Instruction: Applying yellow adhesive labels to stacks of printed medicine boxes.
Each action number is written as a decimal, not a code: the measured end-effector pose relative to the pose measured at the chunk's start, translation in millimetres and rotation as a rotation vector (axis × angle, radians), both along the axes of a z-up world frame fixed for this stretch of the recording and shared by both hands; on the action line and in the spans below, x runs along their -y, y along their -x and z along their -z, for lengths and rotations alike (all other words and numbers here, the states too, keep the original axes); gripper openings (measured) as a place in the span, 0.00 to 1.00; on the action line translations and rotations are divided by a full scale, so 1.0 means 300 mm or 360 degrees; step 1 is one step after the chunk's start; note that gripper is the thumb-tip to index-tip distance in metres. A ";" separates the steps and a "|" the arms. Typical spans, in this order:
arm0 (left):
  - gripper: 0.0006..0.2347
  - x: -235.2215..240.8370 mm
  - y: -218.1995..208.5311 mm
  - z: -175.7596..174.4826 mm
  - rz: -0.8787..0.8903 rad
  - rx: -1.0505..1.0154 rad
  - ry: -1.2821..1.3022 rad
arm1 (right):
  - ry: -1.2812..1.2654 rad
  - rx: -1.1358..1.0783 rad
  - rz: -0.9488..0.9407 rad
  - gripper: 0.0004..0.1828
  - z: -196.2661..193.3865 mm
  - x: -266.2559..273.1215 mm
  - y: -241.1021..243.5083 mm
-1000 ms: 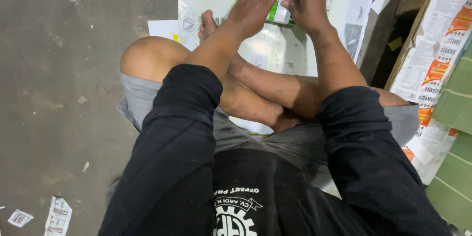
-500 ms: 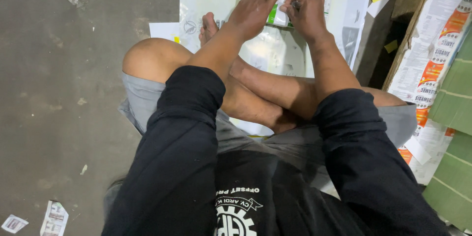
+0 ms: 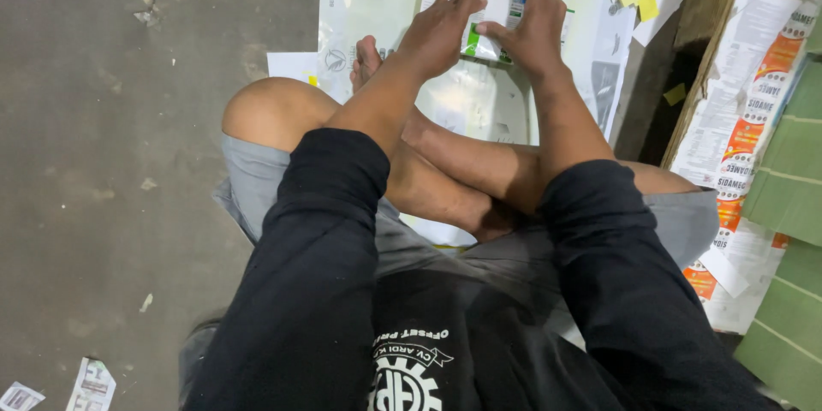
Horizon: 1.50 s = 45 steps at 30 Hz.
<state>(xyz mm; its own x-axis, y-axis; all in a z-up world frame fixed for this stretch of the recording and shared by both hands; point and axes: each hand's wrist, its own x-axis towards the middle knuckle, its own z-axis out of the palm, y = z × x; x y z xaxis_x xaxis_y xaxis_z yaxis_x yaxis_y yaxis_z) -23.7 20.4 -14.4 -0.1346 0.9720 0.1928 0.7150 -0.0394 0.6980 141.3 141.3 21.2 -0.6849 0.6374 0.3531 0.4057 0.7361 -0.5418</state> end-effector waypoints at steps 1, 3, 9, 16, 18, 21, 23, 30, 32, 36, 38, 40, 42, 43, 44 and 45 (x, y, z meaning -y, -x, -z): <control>0.34 -0.001 0.004 0.000 0.0002 -0.0003 -0.0007 | -0.0007 -0.0003 0.0002 0.45 0.001 0.003 0.005; 0.35 -0.007 0.014 -0.001 -0.0012 0.0087 0.0085 | 0.0126 0.0117 0.0208 0.41 0.002 0.006 0.015; 0.27 -0.060 0.070 0.137 -0.0771 0.0007 -0.0027 | -0.0531 -0.0184 0.1054 0.24 0.255 -0.259 -0.224; 0.26 -0.081 0.062 0.015 -0.1058 0.0782 0.0741 | 0.1216 0.0085 0.1442 0.19 0.119 -0.210 -0.288; 0.29 -0.096 0.053 0.049 -0.1110 0.0802 0.0719 | 0.1421 -0.0086 0.1206 0.18 0.193 -0.215 -0.269; 0.30 -0.085 0.043 -0.020 -0.1121 0.0836 0.0782 | 0.1109 -0.0089 0.1034 0.14 0.187 -0.141 -0.218; 0.29 -0.082 0.044 -0.026 -0.1103 0.0866 0.0807 | 0.1110 -0.0036 0.1093 0.13 0.110 -0.098 -0.182; 0.36 -0.079 0.083 -0.024 -0.1123 0.0819 0.0729 | 0.1482 -0.0242 0.1183 0.17 0.114 -0.175 -0.240; 0.37 -0.085 0.089 0.010 -0.1083 0.0596 0.0533 | 0.1310 -0.0384 0.1282 0.15 0.156 -0.234 -0.263; 0.35 -0.086 0.070 -0.069 -0.0934 0.0197 0.0053 | 0.0112 -0.0394 0.1458 0.08 0.197 -0.403 -0.300; 0.33 -0.072 0.027 -0.134 -0.0852 0.0296 0.0055 | 0.0108 -0.0406 0.1414 0.08 0.141 -0.472 -0.309; 0.31 -0.074 -0.005 -0.185 -0.0777 0.0385 0.0048 | 0.0102 -0.0429 0.1358 0.08 0.100 -0.562 -0.321; 0.28 -0.063 -0.033 -0.214 -0.0627 0.0328 -0.0085 | -0.0615 -0.0103 0.1024 0.07 0.084 -0.646 -0.335; 0.28 -0.066 -0.039 -0.231 -0.0632 0.0321 -0.0098 | -0.0623 -0.0116 0.1020 0.07 0.073 -0.679 -0.336; 0.27 -0.069 -0.044 -0.248 -0.0571 0.0296 -0.0123 | -0.0824 0.0155 0.1023 0.15 0.062 -0.712 -0.337; 0.26 -0.067 -0.054 -0.263 -0.0508 0.0273 -0.0144 | -0.1023 0.0427 0.1022 0.23 0.053 -0.738 -0.344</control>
<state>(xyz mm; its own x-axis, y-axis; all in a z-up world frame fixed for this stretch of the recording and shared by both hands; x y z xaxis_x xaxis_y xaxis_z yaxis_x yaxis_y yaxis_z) -7.5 40.5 64.4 -0.4659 0.8559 0.2245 0.5744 0.0996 0.8125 244.6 362.9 5.3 -0.3799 0.6590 0.6492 0.8891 0.4538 0.0597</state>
